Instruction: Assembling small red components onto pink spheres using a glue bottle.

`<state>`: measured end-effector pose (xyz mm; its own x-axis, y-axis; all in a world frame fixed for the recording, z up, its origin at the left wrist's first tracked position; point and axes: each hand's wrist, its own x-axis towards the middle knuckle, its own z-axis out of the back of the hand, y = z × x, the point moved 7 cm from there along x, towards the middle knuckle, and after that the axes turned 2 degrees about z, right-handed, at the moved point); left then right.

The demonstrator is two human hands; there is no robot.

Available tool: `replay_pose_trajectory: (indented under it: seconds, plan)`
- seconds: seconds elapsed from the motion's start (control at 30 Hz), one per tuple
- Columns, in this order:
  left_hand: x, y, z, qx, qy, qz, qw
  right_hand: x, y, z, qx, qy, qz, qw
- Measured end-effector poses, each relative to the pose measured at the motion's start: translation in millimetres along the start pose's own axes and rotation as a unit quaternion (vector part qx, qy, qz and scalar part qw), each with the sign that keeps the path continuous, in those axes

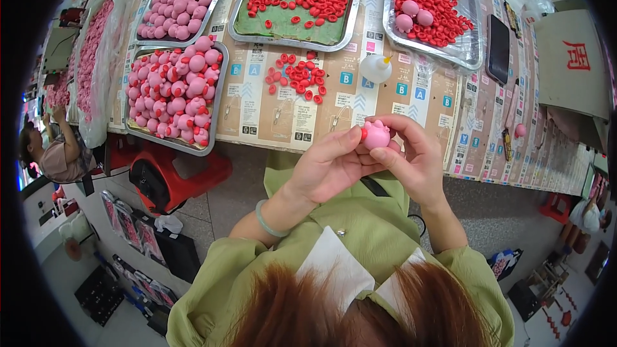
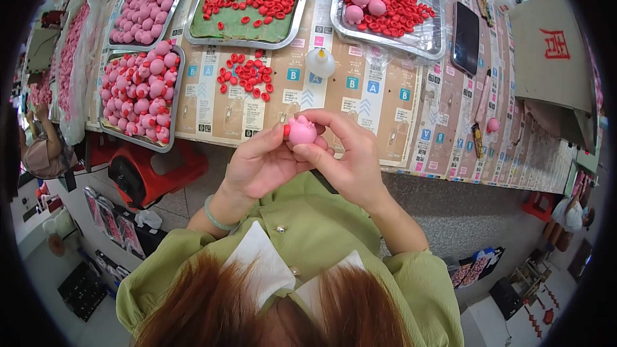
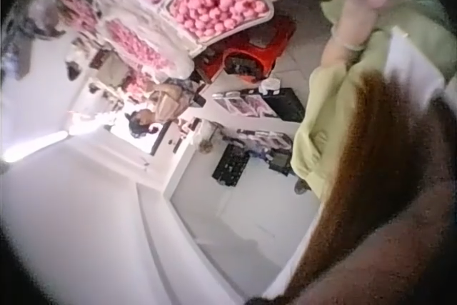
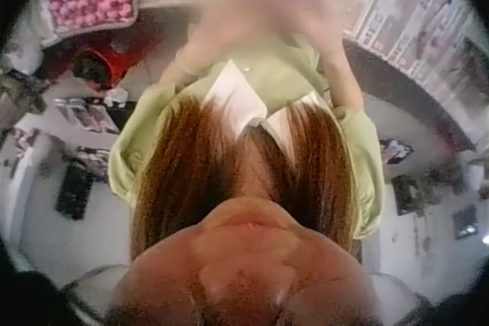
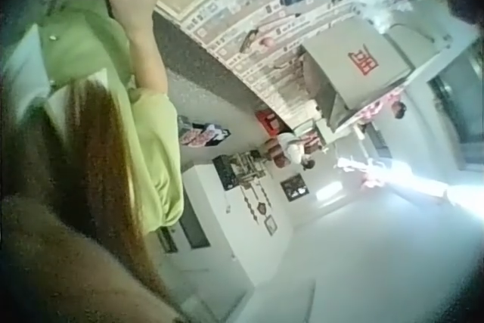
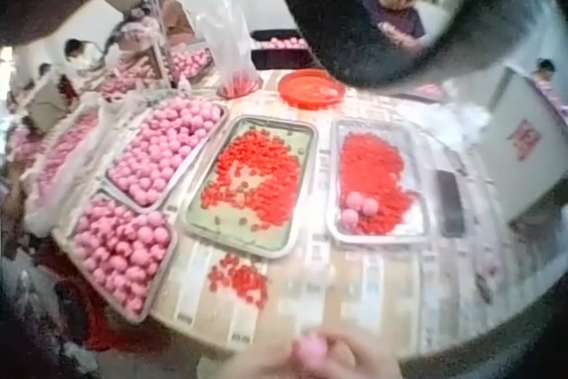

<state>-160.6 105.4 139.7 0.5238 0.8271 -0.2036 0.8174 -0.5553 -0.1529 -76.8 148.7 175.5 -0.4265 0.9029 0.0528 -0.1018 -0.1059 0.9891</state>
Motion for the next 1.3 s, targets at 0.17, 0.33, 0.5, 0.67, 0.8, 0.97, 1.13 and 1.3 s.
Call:
replay_pose_trajectory:
  seconds: [0.17,0.33,0.5,0.67,0.8,0.97,1.13,1.3]
  plan:
    - [-2,3,-1,0.009,-0.012,0.000,1.000,-1,6,2,-0.033,0.007,0.011,0.999]
    - [1,2,-7,0.019,-0.021,-0.019,0.999,-1,1,2,0.017,0.043,-0.005,0.999]
    - [-17,-35,-29,0.628,-0.163,-0.291,0.703,-3,-2,1,-0.006,0.022,0.077,0.997]
    - [-20,-39,-39,0.691,-0.145,-0.335,0.624,-3,-4,-6,0.103,0.001,0.075,0.992]
    - [-24,-41,-47,0.714,-0.161,-0.358,0.580,-2,-3,-8,0.121,-0.014,0.073,0.990]
    - [-20,-34,-16,0.660,-0.191,-0.249,0.683,-5,-14,1,-0.030,-0.032,0.076,0.996]
    - [-23,-73,34,0.799,-0.296,-0.232,0.470,5,-55,36,-0.244,-0.030,-0.136,0.960]
    - [-22,-86,32,0.833,-0.343,-0.262,0.346,18,-61,39,-0.360,0.014,-0.097,0.928]
